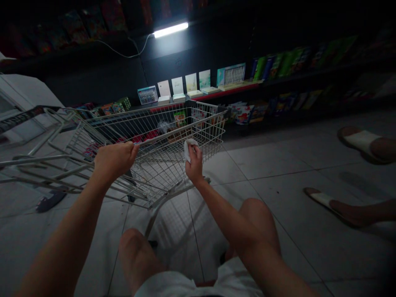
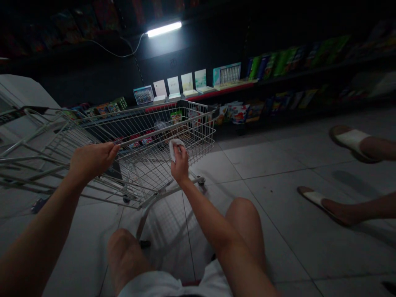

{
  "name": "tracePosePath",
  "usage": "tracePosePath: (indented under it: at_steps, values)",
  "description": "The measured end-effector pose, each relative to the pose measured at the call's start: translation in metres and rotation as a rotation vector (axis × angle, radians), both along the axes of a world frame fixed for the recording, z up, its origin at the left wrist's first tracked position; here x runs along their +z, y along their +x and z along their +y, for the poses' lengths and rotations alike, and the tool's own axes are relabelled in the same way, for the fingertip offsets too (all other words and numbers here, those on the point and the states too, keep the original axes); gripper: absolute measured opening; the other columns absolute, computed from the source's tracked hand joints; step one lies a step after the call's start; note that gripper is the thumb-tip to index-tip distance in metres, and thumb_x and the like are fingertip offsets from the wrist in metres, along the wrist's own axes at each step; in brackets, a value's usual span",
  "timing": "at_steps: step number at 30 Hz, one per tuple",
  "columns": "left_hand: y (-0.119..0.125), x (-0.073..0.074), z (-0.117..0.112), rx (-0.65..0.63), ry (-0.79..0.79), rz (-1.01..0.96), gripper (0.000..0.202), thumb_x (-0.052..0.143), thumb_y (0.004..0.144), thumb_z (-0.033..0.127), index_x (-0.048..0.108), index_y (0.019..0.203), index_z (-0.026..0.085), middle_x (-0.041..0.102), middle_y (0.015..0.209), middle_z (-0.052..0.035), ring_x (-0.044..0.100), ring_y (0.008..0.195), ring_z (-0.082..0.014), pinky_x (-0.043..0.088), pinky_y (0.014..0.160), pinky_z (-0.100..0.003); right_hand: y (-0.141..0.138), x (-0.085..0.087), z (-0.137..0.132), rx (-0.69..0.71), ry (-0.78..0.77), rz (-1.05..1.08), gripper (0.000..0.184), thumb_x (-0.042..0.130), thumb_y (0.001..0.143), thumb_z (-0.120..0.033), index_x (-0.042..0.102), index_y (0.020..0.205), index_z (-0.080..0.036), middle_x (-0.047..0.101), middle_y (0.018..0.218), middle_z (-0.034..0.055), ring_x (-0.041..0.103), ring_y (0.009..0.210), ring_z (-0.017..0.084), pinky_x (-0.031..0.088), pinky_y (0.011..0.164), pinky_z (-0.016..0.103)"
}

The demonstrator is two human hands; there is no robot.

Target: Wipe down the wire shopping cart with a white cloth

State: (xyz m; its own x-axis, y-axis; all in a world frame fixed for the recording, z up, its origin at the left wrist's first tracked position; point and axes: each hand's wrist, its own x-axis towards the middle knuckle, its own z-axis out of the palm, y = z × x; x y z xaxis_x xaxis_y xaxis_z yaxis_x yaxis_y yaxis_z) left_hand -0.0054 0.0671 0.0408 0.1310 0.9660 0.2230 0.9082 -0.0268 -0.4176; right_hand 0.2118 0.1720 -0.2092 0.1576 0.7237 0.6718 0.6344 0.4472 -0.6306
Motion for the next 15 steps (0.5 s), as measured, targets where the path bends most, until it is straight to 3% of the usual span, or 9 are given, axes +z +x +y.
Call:
tracePosePath:
  at_steps: [3,6,8,11,13,15]
  values:
    - [0.002,0.002,-0.002,0.003,-0.008,-0.002,0.062,0.014,0.097,0.051,0.067,0.102,0.018,0.075,0.101,-0.0151,0.071,0.093,-0.0366,0.049,0.071,-0.042,-0.030,0.052,0.003,-0.020,0.105,0.112,0.077,0.042,0.077,-0.006,0.034,0.152,-0.017,0.031,0.152,0.0134,0.029,0.145,0.026,0.030,0.122,0.048]
    - [0.002,0.003,-0.002,0.000,-0.024,-0.019,0.061,0.014,0.098,0.050,0.066,0.104,0.019,0.075,0.102,-0.0143,0.071,0.095,-0.0352,0.049,0.072,-0.041,-0.083,0.076,-0.021,-0.039,0.100,0.141,0.076,0.042,0.080,-0.006,0.027,0.155,-0.012,0.028,0.153,0.0167,0.025,0.146,0.028,0.032,0.121,0.049]
    - [0.001,0.002,-0.001,-0.017,-0.025,-0.034,0.061,0.013,0.098,0.050,0.066,0.104,0.019,0.075,0.105,-0.0137,0.070,0.096,-0.0335,0.048,0.072,-0.039,-0.119,0.075,-0.047,0.047,0.128,0.007,0.073,0.043,0.085,-0.009,0.026,0.156,-0.013,0.029,0.155,0.0160,0.029,0.143,0.029,0.037,0.117,0.046]
    - [-0.003,0.001,0.000,-0.034,-0.025,-0.046,0.060,0.013,0.098,0.049,0.066,0.103,0.019,0.074,0.107,-0.0130,0.070,0.098,-0.0311,0.048,0.072,-0.037,-0.151,0.063,-0.075,0.238,0.233,-0.312,0.064,0.047,0.091,-0.014,0.036,0.153,-0.026,0.041,0.151,0.0078,0.047,0.126,0.026,0.047,0.106,0.039]
    - [-0.005,0.001,-0.001,-0.032,-0.028,-0.044,0.060,0.013,0.098,0.049,0.065,0.103,0.019,0.074,0.108,-0.0122,0.070,0.099,-0.0298,0.047,0.073,-0.036,-0.148,0.051,-0.077,0.337,0.318,-0.475,0.058,0.049,0.092,-0.016,0.045,0.147,-0.035,0.050,0.145,0.0007,0.053,0.113,0.022,0.051,0.098,0.034]
    - [-0.007,0.001,-0.004,-0.029,-0.027,-0.043,0.060,0.013,0.098,0.049,0.065,0.104,0.020,0.074,0.108,-0.0118,0.070,0.098,-0.0296,0.047,0.073,-0.036,-0.128,0.039,-0.069,0.385,0.370,-0.552,0.054,0.052,0.093,-0.016,0.052,0.141,-0.041,0.055,0.140,-0.0037,0.054,0.106,0.019,0.051,0.094,0.032]
